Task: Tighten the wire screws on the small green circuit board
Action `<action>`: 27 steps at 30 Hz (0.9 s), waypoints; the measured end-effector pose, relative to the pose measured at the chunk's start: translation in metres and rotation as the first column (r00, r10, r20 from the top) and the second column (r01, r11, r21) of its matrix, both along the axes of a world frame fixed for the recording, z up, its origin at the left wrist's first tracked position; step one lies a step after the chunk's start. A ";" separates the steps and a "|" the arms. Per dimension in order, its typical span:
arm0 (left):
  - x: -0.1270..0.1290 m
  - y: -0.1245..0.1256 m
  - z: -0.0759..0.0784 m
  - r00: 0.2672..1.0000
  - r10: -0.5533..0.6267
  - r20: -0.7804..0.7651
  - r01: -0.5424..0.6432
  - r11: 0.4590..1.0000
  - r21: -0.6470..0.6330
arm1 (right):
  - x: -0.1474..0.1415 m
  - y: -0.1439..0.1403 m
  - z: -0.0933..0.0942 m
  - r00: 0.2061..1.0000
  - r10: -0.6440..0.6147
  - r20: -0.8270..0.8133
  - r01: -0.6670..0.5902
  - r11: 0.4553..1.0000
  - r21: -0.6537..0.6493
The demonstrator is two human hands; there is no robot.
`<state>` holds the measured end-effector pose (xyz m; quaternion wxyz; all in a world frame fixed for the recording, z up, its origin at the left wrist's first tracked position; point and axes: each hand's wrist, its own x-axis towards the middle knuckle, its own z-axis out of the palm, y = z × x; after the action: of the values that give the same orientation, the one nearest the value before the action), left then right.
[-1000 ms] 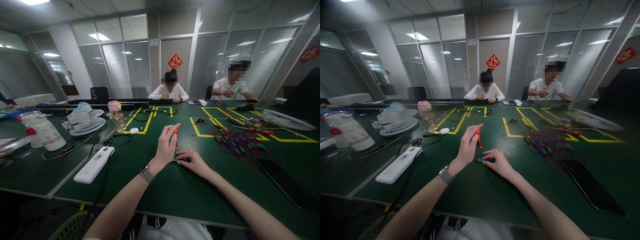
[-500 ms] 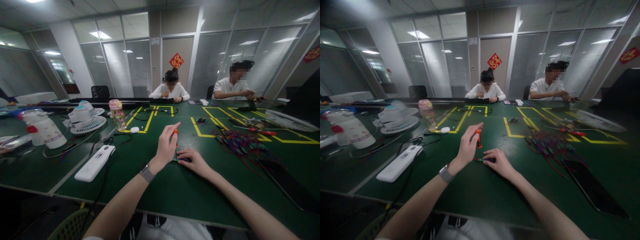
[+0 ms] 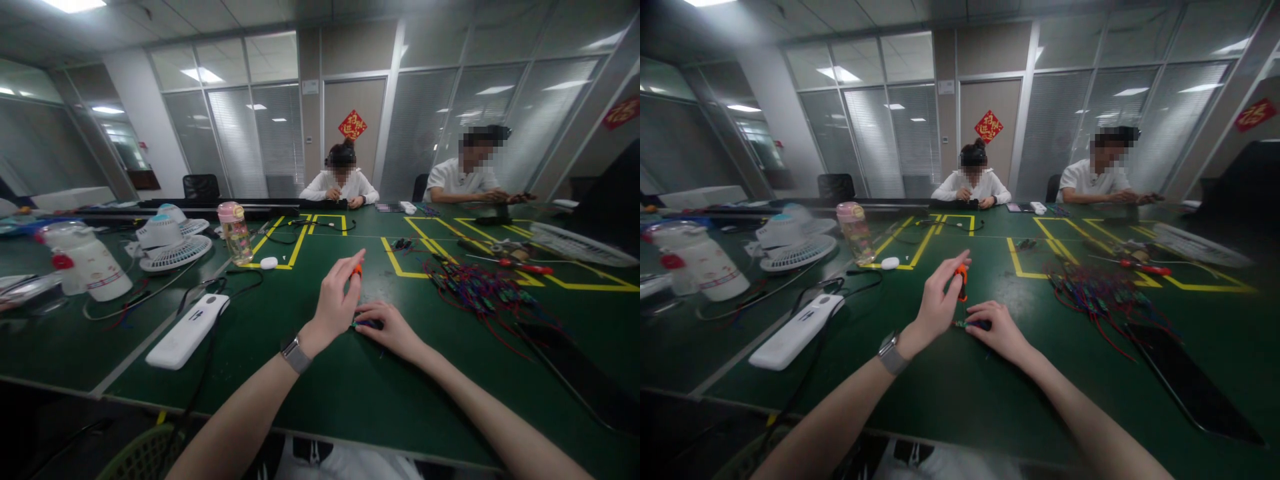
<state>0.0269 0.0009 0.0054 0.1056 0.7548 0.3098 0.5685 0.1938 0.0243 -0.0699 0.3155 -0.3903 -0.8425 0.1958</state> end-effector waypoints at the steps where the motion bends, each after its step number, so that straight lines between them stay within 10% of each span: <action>1: 0.001 0.000 -0.001 1.000 0.003 0.003 -0.003 1.000 -0.002 | 0.000 0.000 0.000 1.000 -0.001 -0.001 0.001 1.000 -0.001; 27: 0.001 0.002 -0.001 0.995 0.097 -0.013 -0.096 0.995 0.039 | -0.001 -0.003 0.003 0.999 -0.043 -0.009 0.042 0.997 -0.062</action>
<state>0.0282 0.0030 0.0043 0.0611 0.7450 0.3356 0.5732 0.1927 0.0213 -0.0665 0.3118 -0.4167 -0.8259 0.2170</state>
